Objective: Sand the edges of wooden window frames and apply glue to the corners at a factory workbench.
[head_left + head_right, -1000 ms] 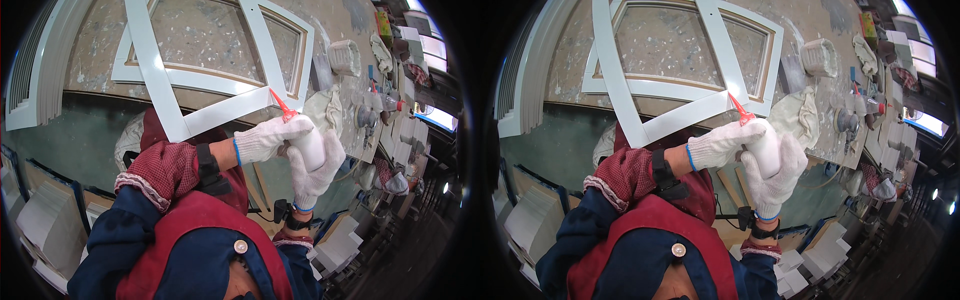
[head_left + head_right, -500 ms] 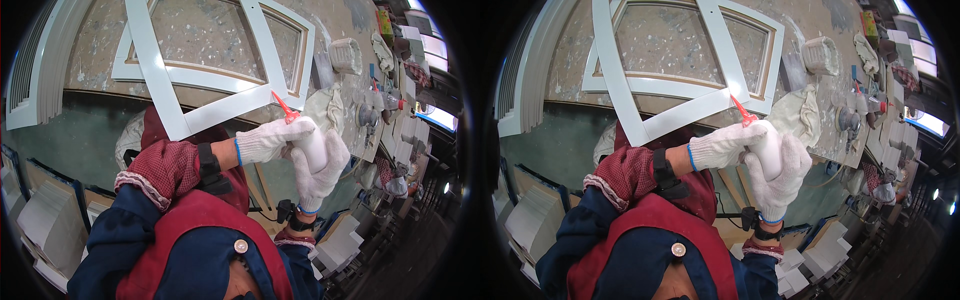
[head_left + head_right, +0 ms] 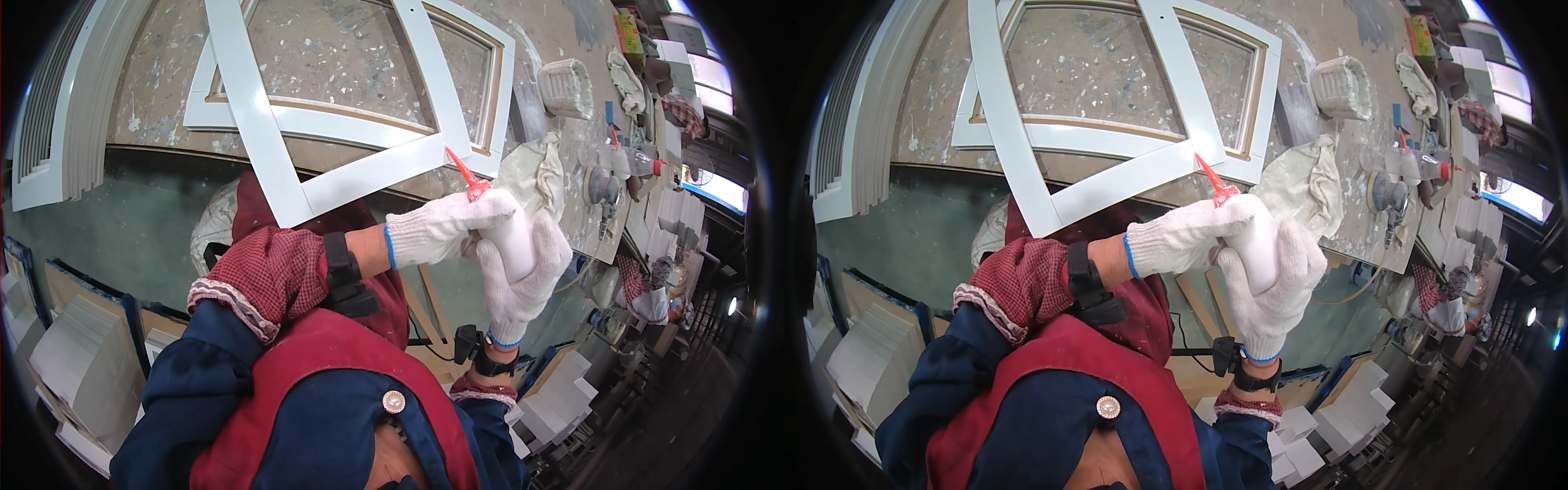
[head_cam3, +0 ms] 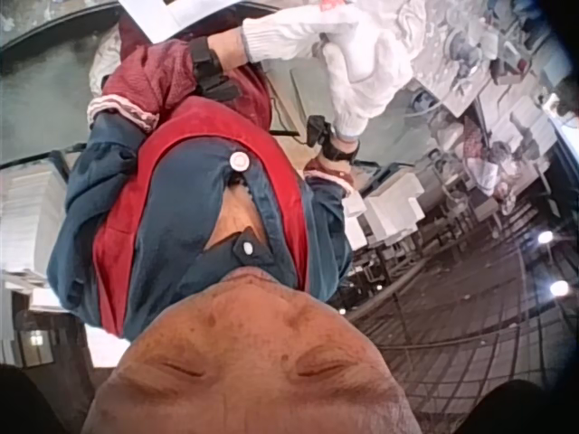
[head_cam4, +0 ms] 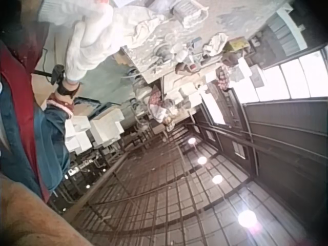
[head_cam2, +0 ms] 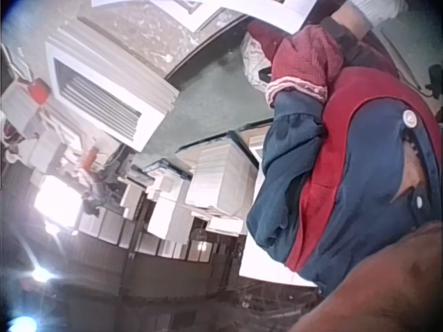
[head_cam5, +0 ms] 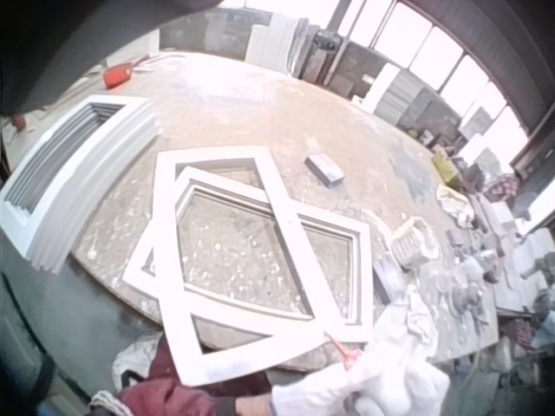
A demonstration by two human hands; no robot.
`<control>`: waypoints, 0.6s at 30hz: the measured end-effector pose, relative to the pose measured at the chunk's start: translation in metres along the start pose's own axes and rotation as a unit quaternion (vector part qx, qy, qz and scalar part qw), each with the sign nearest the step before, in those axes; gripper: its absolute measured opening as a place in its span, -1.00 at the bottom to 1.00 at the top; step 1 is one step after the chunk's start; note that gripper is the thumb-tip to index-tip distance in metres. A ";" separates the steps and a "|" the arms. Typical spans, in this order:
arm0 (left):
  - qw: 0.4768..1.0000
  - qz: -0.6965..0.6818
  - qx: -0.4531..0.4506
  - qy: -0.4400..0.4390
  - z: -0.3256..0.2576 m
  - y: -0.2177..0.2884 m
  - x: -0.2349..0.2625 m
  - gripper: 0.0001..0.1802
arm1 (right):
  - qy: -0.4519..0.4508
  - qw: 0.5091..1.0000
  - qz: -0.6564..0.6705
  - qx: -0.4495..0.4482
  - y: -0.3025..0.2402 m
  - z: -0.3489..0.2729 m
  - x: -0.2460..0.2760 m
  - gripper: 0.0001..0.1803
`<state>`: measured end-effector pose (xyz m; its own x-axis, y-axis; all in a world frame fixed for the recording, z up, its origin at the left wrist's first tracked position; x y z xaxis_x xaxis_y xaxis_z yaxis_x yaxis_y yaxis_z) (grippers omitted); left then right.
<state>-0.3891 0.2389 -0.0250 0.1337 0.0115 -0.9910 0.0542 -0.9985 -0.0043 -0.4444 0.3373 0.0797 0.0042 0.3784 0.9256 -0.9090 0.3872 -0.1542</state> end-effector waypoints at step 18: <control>1.000 -0.004 0.015 -0.020 -0.001 -0.004 0.000 -0.52 | -0.034 0.998 -0.025 0.036 0.001 0.011 0.014 -0.16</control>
<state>-0.3883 0.2430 -0.0250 0.0931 0.0178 -0.9955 0.0250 -0.9996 -0.0156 -0.4496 0.3338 0.0967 0.0242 0.3009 0.9533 -0.9363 0.3412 -0.0839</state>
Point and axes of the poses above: each hand's wrist, its own z-axis towards the middle knuckle, its own x-axis out of the back of the hand, y = z × x, the point moved 3 cm from there along z, towards the middle knuckle, and after that the axes turned 12 degrees about -z, right-handed, at the moved point
